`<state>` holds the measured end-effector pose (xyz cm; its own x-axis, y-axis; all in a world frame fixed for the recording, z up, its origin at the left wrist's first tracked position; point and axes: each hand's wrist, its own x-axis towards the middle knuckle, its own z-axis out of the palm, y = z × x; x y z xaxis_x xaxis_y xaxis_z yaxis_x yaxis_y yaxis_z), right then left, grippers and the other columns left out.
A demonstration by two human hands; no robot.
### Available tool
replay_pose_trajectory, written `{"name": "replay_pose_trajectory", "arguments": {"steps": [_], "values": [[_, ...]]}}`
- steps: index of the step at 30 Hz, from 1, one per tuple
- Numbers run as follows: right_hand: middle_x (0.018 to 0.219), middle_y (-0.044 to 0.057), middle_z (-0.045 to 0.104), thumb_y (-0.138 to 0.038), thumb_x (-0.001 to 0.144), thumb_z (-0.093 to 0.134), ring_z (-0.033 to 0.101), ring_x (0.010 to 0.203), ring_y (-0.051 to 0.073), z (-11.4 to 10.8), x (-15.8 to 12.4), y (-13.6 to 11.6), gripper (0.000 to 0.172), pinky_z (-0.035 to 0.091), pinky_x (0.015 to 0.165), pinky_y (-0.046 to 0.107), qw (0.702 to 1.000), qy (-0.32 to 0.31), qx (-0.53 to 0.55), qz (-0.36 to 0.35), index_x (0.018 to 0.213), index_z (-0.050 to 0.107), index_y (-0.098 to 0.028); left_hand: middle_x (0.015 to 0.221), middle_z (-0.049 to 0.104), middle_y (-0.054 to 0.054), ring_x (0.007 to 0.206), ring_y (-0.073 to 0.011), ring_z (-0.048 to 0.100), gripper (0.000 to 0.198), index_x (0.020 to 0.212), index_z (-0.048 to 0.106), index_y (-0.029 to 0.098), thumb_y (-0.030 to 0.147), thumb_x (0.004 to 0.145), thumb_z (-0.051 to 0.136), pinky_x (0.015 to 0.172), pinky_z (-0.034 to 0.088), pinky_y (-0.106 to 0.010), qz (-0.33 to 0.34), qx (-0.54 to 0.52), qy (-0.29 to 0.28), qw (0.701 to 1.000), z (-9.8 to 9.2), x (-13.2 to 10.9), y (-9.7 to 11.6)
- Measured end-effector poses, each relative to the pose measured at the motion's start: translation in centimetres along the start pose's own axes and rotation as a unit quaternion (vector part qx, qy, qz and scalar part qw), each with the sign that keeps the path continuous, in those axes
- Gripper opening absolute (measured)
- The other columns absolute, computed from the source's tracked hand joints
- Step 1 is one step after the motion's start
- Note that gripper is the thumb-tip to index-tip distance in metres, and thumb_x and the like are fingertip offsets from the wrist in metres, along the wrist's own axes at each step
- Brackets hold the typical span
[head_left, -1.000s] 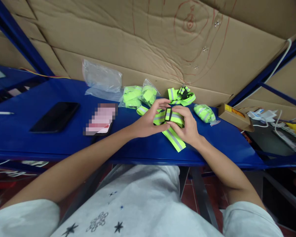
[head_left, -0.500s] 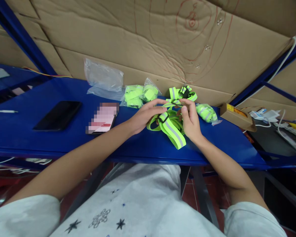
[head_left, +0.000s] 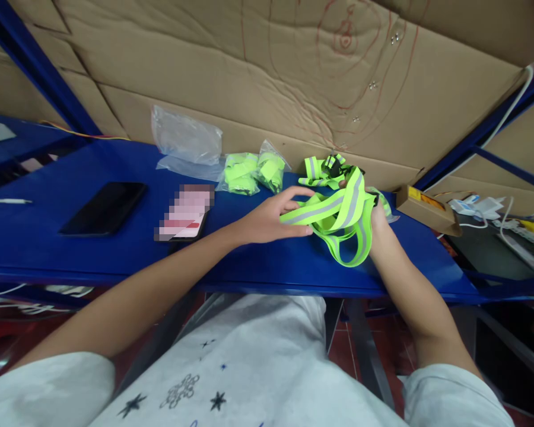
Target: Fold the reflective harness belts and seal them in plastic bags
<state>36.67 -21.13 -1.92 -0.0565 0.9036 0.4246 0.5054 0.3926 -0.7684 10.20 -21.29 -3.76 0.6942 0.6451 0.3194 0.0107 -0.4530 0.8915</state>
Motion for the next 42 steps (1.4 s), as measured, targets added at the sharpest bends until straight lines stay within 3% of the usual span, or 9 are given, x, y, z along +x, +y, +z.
{"name": "replay_pose_trajectory", "arguments": {"steps": [4,7,13,20,26,30,34,39,42], "values": [[0.082,0.009,0.076,-0.088,0.094,0.028,0.072,0.073,0.029,1.3,-1.1,-2.3,0.081,0.061,0.071,0.048,0.992,-0.001,0.114,0.061,0.109,0.074,-0.023,0.163,0.039,-0.015,0.145,-0.0362,0.049,0.082,0.150,0.054,0.025,0.051,0.079,0.087,0.117,0.047,-0.048,0.057,0.277,-0.043,0.958,0.7,-0.1,-1.6],[0.080,0.009,0.076,-0.089,0.095,0.014,0.075,0.077,0.027,1.8,-2.1,-3.3,0.089,0.062,0.077,0.045,0.981,-0.096,0.164,0.047,0.087,0.075,-0.023,0.152,0.051,-0.014,0.137,-0.0350,0.054,0.052,0.138,0.063,0.022,0.041,0.091,0.074,0.109,0.052,-0.046,0.027,0.419,-0.072,0.905,0.9,-0.2,-2.2],[0.107,0.008,0.081,-0.061,0.105,0.048,0.074,0.099,0.028,1.8,-2.2,-2.1,0.049,0.051,0.099,0.044,0.960,-0.091,-0.225,-0.137,0.107,0.078,-0.023,0.141,0.059,-0.020,0.129,-0.0388,0.058,0.054,0.139,0.061,0.014,0.007,0.087,0.051,0.105,0.048,-0.058,-0.099,0.548,0.057,0.828,-0.2,-0.3,-2.3],[0.105,0.011,0.078,-0.056,0.106,0.045,0.072,0.089,0.028,1.4,-1.6,-0.3,0.047,0.049,0.075,0.037,0.925,-0.073,-0.371,-0.041,0.128,0.067,-0.021,0.152,0.052,-0.019,0.145,-0.0383,0.046,0.056,0.131,0.065,0.024,-0.001,0.089,0.039,0.118,0.020,-0.078,-0.069,0.555,0.190,0.807,-0.9,-0.5,-0.9],[0.097,0.015,0.076,-0.079,0.089,0.061,0.070,0.082,0.031,0.8,-1.5,1.0,0.066,0.051,0.072,0.039,0.901,-0.151,-0.396,0.087,0.117,0.071,-0.020,0.136,0.063,-0.014,0.132,-0.0341,0.055,0.039,0.108,0.067,0.021,0.002,0.094,0.037,0.117,0.029,-0.062,0.055,0.475,0.240,0.845,-1.0,-0.3,0.0],[0.091,0.006,0.074,-0.072,0.084,0.071,0.069,0.085,0.026,1.7,-0.9,0.0,0.052,0.054,0.078,0.037,0.975,-0.132,-0.145,0.109,0.095,0.069,-0.021,0.120,0.069,-0.011,0.113,-0.0238,0.065,0.026,0.114,0.065,0.020,0.023,0.105,0.041,0.098,0.045,-0.036,0.163,0.289,0.079,0.940,0.3,-0.4,0.3],[0.099,0.006,0.076,-0.070,0.086,0.071,0.073,0.086,0.024,1.7,-0.6,-1.5,0.055,0.061,0.076,0.037,0.965,-0.084,0.169,0.180,0.112,0.072,-0.021,0.124,0.071,-0.008,0.110,-0.0260,0.068,0.046,0.131,0.062,0.025,0.059,0.102,0.052,0.085,0.043,-0.032,0.080,0.318,-0.058,0.943,1.2,-0.4,-0.5],[0.080,0.007,0.073,-0.080,0.095,0.046,0.073,0.072,0.027,0.2,-0.2,-2.1,0.075,0.062,0.069,0.044,0.953,-0.081,0.227,0.186,0.131,0.069,-0.018,0.112,0.074,-0.008,0.107,-0.0296,0.069,0.062,0.129,0.065,0.023,0.074,0.093,0.058,0.085,0.044,-0.034,-0.023,0.373,0.002,0.928,0.8,-0.1,-1.3],[0.107,0.010,0.077,-0.078,0.099,0.036,0.077,0.096,0.028,0.2,-0.4,-2.1,0.074,0.064,0.085,0.049,0.971,-0.085,0.202,0.098,0.143,0.062,-0.024,0.121,0.072,-0.010,0.112,-0.0316,0.067,0.074,0.134,0.062,0.021,0.075,0.084,0.069,0.092,0.047,-0.037,-0.038,0.338,0.041,0.939,0.9,0.1,-1.1]]}}
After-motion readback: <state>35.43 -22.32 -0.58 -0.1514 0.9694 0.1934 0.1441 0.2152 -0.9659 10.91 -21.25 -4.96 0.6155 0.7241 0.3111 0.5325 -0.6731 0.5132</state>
